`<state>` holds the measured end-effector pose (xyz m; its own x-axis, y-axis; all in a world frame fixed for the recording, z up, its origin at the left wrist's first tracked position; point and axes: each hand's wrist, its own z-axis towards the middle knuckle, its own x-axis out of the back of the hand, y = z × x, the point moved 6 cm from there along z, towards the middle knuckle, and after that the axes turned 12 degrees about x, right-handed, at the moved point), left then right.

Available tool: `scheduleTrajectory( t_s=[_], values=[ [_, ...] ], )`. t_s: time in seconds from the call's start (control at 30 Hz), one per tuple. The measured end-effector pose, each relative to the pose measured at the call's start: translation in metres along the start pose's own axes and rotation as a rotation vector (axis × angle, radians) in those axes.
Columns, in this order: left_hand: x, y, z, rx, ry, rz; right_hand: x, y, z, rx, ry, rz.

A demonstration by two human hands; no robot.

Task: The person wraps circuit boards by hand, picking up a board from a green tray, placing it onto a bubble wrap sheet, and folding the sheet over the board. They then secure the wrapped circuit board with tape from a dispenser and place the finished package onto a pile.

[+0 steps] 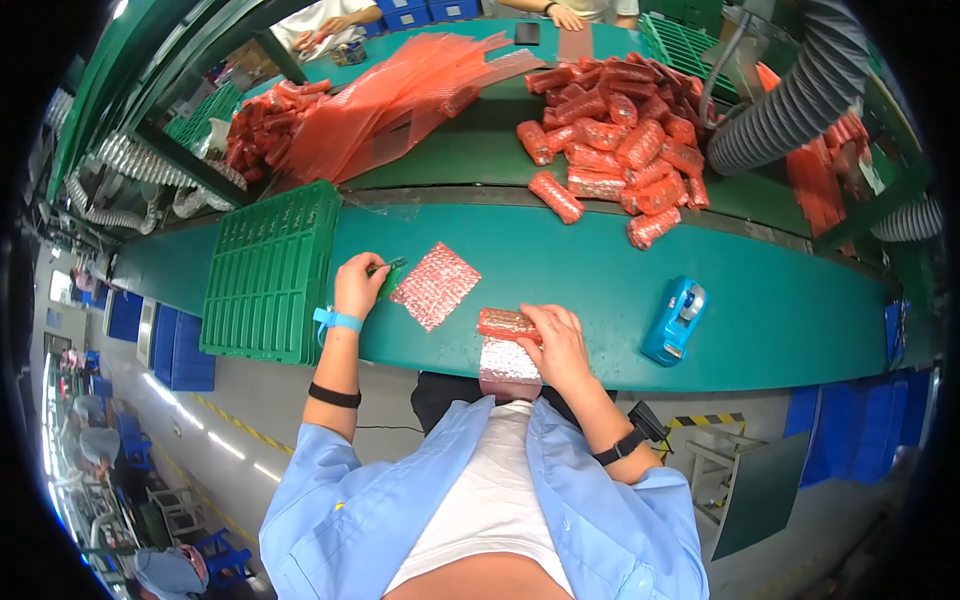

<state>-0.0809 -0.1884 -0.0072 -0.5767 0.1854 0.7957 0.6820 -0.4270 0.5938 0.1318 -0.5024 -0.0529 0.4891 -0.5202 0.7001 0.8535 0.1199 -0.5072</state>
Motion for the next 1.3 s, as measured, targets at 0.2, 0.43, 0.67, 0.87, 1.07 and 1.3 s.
scheduleTrajectory(
  t_s=[0.2,0.43,0.67,0.87,1.07,1.3],
  values=[
    [-0.053,0.085,-0.057,-0.136,-0.499,-0.596,-0.003,0.003,-0.002,-0.068,-0.015,0.019],
    [-0.099,0.127,-0.089,-0.216,-0.545,-0.372,-0.005,-0.001,-0.002,-0.064,-0.021,0.007],
    [-0.117,0.11,-0.098,-0.134,-0.368,-0.522,-0.003,-0.003,-0.001,-0.033,0.0,-0.009],
    [-0.114,0.125,-0.11,-0.187,-0.276,-0.433,0.003,-0.006,0.002,-0.038,-0.024,-0.032],
    [-0.114,0.126,-0.116,-0.166,-0.244,-0.337,0.01,-0.017,0.018,-0.026,-0.043,-0.006],
    [-0.109,0.1,-0.136,-0.28,-0.223,-0.245,0.0,-0.003,0.014,0.102,-0.096,0.022]
  ],
)
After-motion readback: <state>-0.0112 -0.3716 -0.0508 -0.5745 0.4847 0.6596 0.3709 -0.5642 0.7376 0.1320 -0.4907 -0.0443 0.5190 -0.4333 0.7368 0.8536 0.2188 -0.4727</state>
